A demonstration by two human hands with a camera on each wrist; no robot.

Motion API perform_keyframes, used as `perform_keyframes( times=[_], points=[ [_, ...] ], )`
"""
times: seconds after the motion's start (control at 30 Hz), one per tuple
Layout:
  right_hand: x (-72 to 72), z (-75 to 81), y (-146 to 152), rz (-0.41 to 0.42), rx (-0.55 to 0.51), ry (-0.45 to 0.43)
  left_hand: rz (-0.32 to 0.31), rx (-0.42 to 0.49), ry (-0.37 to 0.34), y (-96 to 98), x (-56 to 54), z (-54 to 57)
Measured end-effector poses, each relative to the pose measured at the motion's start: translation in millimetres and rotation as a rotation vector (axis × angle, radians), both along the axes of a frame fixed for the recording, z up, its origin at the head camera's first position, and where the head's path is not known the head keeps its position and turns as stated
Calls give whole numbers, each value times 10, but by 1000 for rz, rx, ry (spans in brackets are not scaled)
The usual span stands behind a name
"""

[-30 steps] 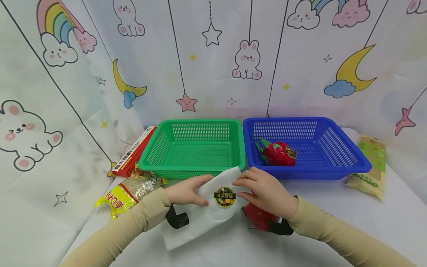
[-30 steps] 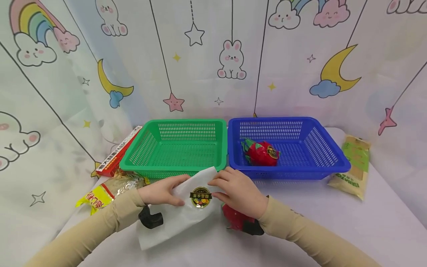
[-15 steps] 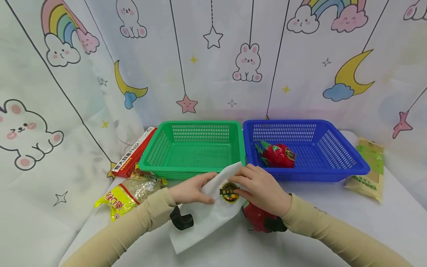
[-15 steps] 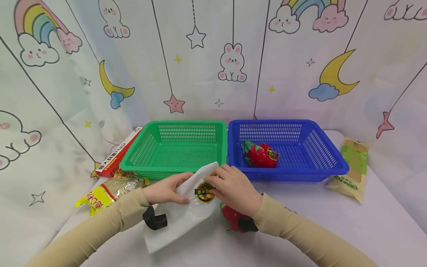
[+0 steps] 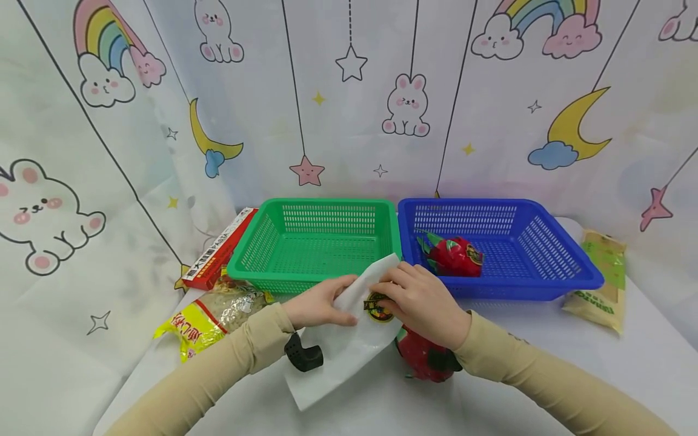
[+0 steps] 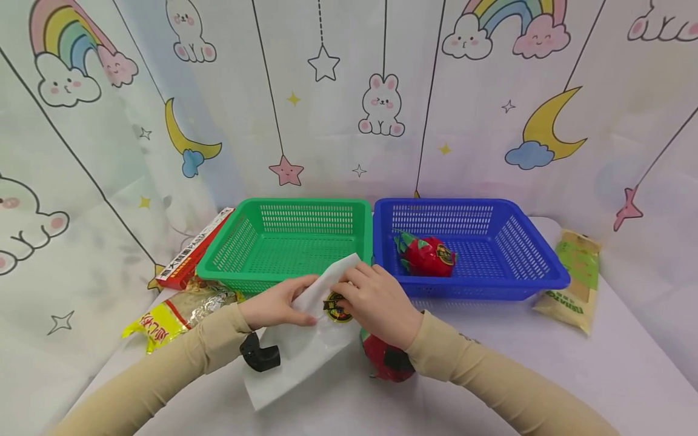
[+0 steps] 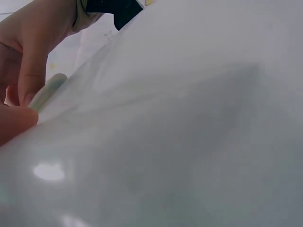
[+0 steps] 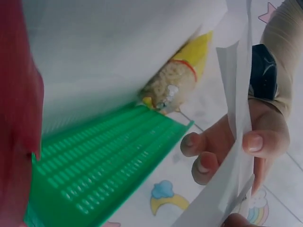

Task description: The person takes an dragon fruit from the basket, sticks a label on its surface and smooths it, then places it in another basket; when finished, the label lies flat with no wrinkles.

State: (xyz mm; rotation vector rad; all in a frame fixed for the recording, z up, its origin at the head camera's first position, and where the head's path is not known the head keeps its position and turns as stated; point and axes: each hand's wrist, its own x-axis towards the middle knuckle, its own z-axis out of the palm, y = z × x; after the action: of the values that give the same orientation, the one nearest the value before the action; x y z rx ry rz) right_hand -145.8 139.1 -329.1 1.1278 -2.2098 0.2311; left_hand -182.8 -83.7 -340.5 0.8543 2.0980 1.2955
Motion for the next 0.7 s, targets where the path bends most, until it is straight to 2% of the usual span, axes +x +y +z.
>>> perform_keyframes(
  times=[0.3, 0.7],
  points=[
    [-44, 58, -18, -60, 15, 34, 7, 50, -18, 39, -43, 41],
    [-95, 43, -20, -49, 25, 60, 19, 71, -22, 65, -56, 32]
  ],
)
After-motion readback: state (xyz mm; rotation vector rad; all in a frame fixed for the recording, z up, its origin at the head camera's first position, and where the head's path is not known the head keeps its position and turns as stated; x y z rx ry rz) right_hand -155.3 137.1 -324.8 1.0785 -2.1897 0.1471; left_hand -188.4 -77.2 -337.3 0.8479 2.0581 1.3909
